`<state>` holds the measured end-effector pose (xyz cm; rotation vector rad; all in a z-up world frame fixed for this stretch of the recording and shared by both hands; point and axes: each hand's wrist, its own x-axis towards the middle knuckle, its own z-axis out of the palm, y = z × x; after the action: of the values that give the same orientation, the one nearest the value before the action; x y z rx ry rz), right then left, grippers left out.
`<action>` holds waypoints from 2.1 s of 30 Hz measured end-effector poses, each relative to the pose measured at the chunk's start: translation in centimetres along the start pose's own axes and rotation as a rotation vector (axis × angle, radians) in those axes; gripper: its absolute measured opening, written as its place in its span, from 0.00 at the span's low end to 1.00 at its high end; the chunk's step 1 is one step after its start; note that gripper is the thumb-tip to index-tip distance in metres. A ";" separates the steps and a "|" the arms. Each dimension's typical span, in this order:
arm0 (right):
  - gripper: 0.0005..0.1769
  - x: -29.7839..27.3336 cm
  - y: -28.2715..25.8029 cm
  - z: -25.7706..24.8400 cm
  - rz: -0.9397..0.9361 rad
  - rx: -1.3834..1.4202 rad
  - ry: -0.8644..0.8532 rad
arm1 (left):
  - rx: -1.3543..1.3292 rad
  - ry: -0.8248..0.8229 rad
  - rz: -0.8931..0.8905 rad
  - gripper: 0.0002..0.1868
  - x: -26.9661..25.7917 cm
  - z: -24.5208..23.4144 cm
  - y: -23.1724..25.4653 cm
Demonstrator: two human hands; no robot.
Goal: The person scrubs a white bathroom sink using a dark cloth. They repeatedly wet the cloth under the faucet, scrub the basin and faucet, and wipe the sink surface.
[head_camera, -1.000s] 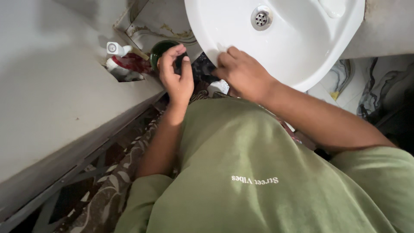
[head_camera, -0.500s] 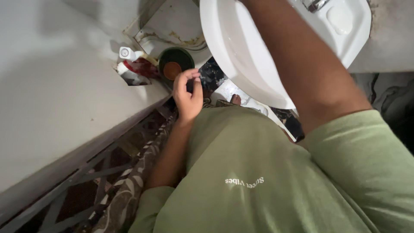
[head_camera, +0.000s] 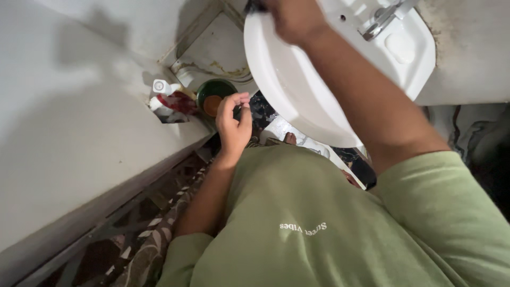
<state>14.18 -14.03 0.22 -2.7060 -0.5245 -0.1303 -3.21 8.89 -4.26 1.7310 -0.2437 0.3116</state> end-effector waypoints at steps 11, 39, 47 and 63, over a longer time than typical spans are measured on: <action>0.20 -12.1 -10.7 -1.9 -0.211 0.260 0.004 | -0.058 0.175 0.145 0.12 1.7 2.6 5.0; 0.16 -30.9 -6.5 -5.8 -0.005 0.241 0.262 | -1.356 -0.700 0.622 0.29 -3.2 10.1 27.1; 0.17 -30.7 -5.7 -6.7 -0.098 0.197 0.165 | -1.107 -0.582 0.654 0.23 -4.9 13.0 26.3; 0.13 -31.6 -3.5 -5.8 -0.206 0.211 0.194 | -0.997 -0.500 0.651 0.20 -7.5 12.3 27.9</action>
<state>-16.48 -24.08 1.72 -2.3989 -0.7138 -0.3667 -18.67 -8.33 16.95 0.6676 -1.1300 0.1604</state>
